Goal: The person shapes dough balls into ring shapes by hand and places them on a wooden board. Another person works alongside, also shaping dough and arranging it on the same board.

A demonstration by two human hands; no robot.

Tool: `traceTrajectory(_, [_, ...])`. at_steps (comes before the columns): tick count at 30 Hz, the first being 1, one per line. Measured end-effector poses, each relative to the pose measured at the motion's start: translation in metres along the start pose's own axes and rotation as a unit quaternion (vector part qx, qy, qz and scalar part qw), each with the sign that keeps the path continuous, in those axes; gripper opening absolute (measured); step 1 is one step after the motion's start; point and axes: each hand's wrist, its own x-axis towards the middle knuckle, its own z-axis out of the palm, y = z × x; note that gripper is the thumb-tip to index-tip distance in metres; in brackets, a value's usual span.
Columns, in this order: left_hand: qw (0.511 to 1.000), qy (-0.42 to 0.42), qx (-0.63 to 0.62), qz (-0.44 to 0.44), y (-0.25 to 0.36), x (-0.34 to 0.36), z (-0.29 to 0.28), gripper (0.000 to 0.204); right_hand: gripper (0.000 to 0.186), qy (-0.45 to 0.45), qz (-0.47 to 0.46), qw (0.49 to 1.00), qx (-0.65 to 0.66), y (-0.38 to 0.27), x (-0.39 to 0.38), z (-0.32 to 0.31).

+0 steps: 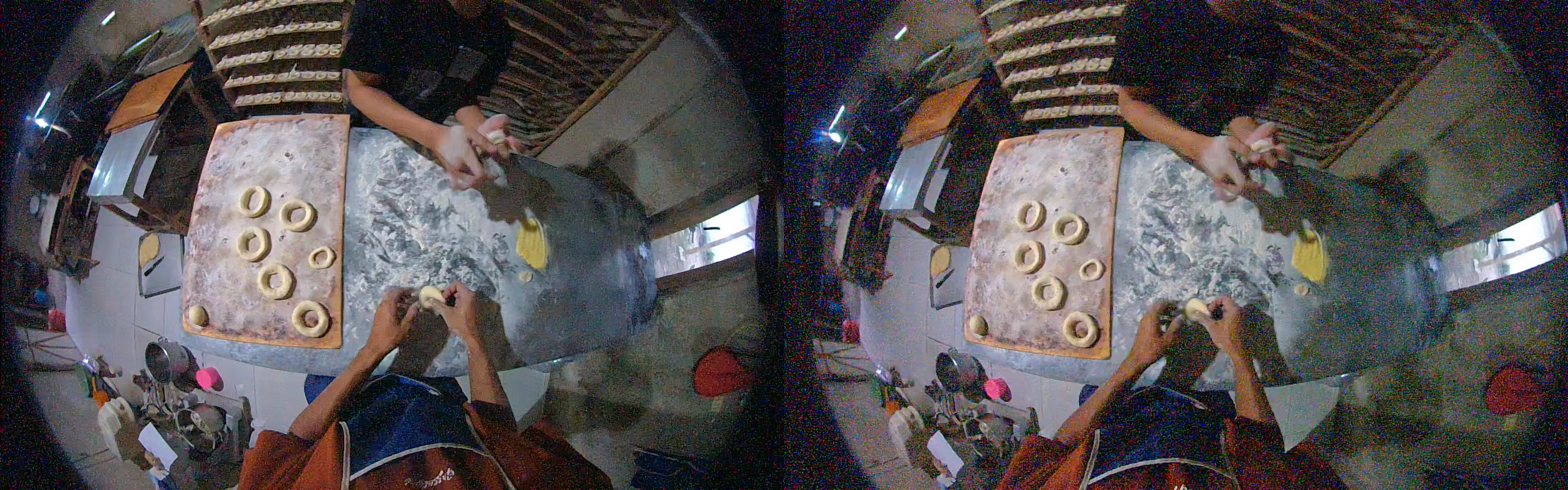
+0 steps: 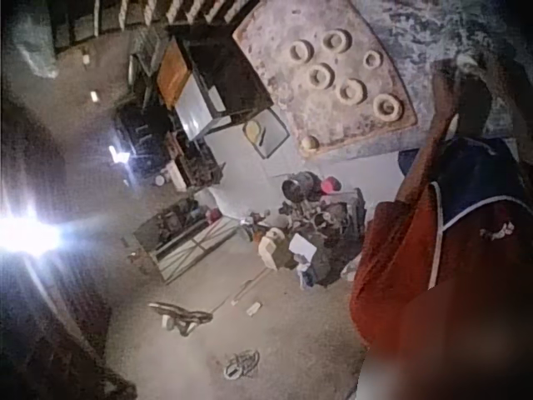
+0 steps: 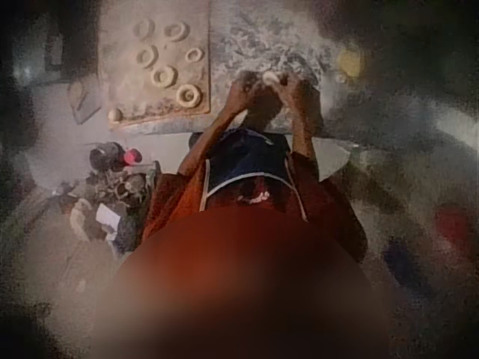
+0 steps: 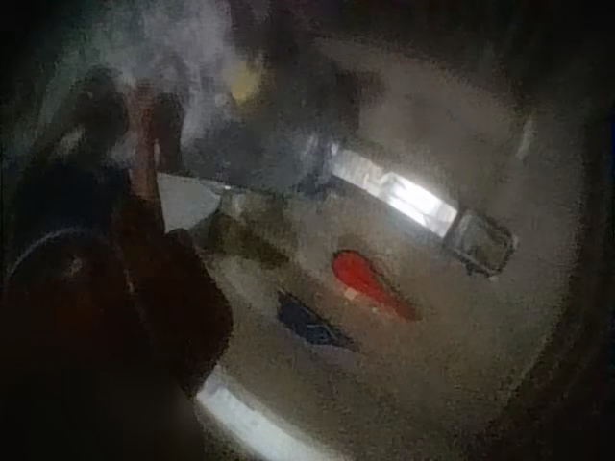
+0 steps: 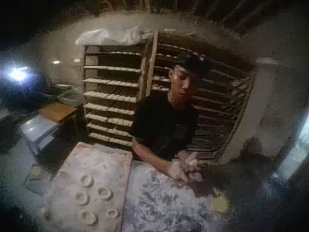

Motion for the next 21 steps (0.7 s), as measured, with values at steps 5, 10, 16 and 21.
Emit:
traceTrajectory(5, [0.976,-0.025,-0.2,-0.082,0.013,0.0,0.042,0.026,0.053,-0.03,0.028,0.962,0.269,-0.026,-0.021,-0.034])
traceTrajectory(10, [0.986,0.008,-0.152,-0.066,0.045,-0.002,0.077,0.025,0.063,-0.021,0.004,0.983,0.181,-0.025,-0.025,-0.062])
traceTrajectory(16, [0.982,0.009,-0.172,-0.074,0.054,0.0,0.116,0.023,0.068,-0.054,-0.021,0.95,0.307,-0.004,-0.022,-0.093])
traceTrajectory(21, [0.924,-0.016,-0.36,-0.128,0.05,0.001,0.136,0.024,0.053,-0.271,-0.015,0.9,0.342,-0.004,-0.015,-0.135])
